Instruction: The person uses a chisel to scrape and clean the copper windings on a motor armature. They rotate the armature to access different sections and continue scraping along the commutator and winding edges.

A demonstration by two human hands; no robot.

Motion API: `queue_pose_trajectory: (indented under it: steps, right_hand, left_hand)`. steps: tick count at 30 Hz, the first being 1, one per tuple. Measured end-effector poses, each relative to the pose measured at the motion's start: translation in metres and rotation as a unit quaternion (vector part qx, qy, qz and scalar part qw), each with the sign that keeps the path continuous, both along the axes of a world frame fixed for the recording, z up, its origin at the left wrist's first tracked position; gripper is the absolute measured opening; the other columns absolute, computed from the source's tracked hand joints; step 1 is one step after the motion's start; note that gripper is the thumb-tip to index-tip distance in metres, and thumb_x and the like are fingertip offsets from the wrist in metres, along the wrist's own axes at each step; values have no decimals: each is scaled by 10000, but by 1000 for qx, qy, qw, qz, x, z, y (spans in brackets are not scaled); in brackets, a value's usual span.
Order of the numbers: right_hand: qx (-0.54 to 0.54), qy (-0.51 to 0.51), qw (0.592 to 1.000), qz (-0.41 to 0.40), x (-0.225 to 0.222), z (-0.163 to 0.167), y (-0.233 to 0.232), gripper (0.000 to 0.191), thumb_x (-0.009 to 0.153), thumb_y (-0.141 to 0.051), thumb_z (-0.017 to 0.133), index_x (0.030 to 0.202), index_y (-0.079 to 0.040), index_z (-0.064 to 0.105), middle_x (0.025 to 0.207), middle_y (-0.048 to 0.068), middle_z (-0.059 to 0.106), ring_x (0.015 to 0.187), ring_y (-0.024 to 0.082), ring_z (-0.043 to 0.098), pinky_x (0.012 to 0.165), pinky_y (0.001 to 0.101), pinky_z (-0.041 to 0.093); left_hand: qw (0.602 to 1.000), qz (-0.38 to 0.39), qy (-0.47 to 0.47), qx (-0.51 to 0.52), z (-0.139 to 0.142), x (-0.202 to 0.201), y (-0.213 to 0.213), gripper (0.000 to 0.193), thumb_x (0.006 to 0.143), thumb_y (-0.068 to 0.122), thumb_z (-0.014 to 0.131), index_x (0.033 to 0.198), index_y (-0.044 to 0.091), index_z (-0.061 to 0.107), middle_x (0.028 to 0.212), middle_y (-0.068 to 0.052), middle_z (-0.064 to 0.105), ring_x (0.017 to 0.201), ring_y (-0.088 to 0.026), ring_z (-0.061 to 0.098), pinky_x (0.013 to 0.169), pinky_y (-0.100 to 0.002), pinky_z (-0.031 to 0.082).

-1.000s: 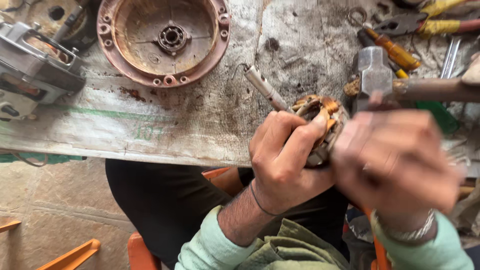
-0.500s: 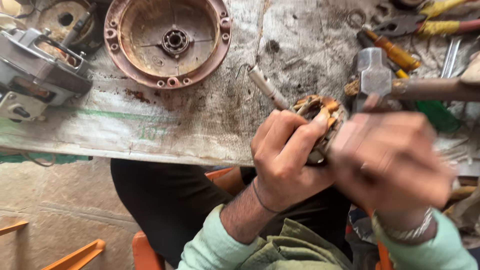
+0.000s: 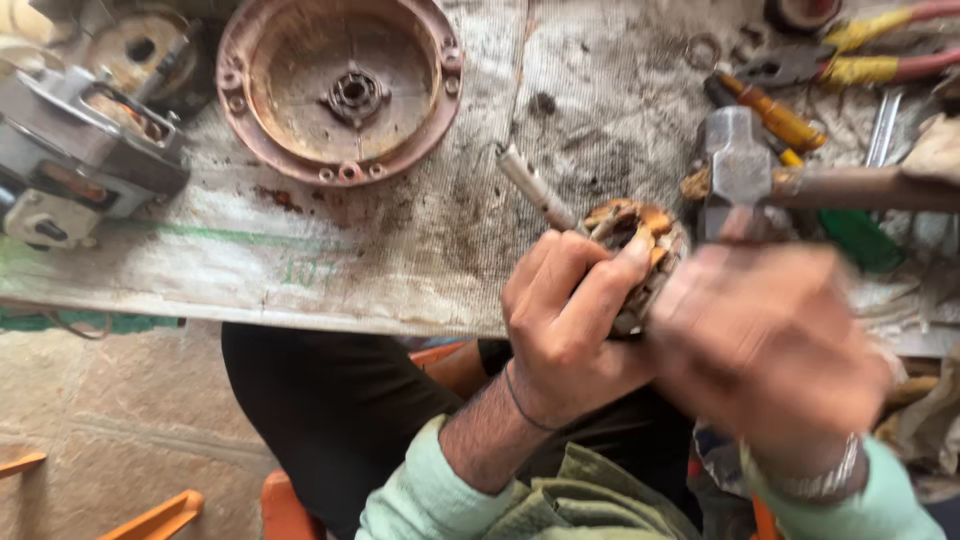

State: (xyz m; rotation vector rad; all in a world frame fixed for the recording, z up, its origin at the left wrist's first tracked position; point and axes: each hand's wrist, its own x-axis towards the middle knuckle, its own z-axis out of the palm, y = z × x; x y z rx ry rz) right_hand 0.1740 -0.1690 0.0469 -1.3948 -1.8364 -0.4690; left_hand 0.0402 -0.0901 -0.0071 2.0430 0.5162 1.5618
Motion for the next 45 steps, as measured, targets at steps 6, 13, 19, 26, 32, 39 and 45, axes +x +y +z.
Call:
queue_pose_trajectory:
  steps: [6,13,19,26,32,39,45]
  right_hand:
    - [-6,9,1000,-2,-1,-4,-4,155,763,26,798,904,7,733,919,150,719,892,347,718,783,448,593]
    - [43,141,989,-5,40,-39,-2,118,975,-1,768,1072,-14,703,983,126,711,936,250,729,843,365,613]
    - [-6,179,983,41,65,-30,-13,173,872,-32,792,1022,-4,711,833,102,655,726,138,618,618,246,477]
    - [-179,190,965,-19,38,2,-6,328,745,-2,820,1066,-32,762,809,44,625,588,52,520,483,177,352]
    - [-195,214,957,25,36,10,4,338,689,-23,834,1012,-33,739,818,49,650,628,55,545,542,195,374]
    - [-231,268,934,45,36,5,4,329,723,14,808,1039,-33,729,866,72,690,673,81,584,585,220,413]
    - [-231,246,937,92,42,3,6,334,724,14,805,1040,-19,699,860,69,685,731,96,615,599,235,444]
  left_hand:
    - [1000,4,7,0,1,1,2,427,771,125,844,1158,43,685,894,-66,582,805,-247,622,712,-361,503]
    - [1000,10,0,1,7,4,4,358,816,151,922,1065,71,677,890,-53,569,768,-213,608,683,-338,510]
    - [998,-41,22,-32,9,-4,17,401,858,216,939,1106,79,655,932,-41,579,788,-162,617,685,-298,534]
    - [991,-121,58,-5,11,-14,26,448,871,189,926,1210,124,639,1030,-47,588,887,-164,648,747,-293,566]
    - [988,-141,67,-16,9,-17,27,404,871,163,924,1172,142,656,1071,-36,591,938,-146,666,781,-268,585]
    - [984,-162,65,-31,12,-18,29,399,860,159,930,1144,129,653,1047,-35,569,913,-146,646,762,-268,577]
    - [986,-161,51,-12,14,-19,31,408,826,140,924,1128,130,650,949,-14,561,853,-172,596,730,-301,517]
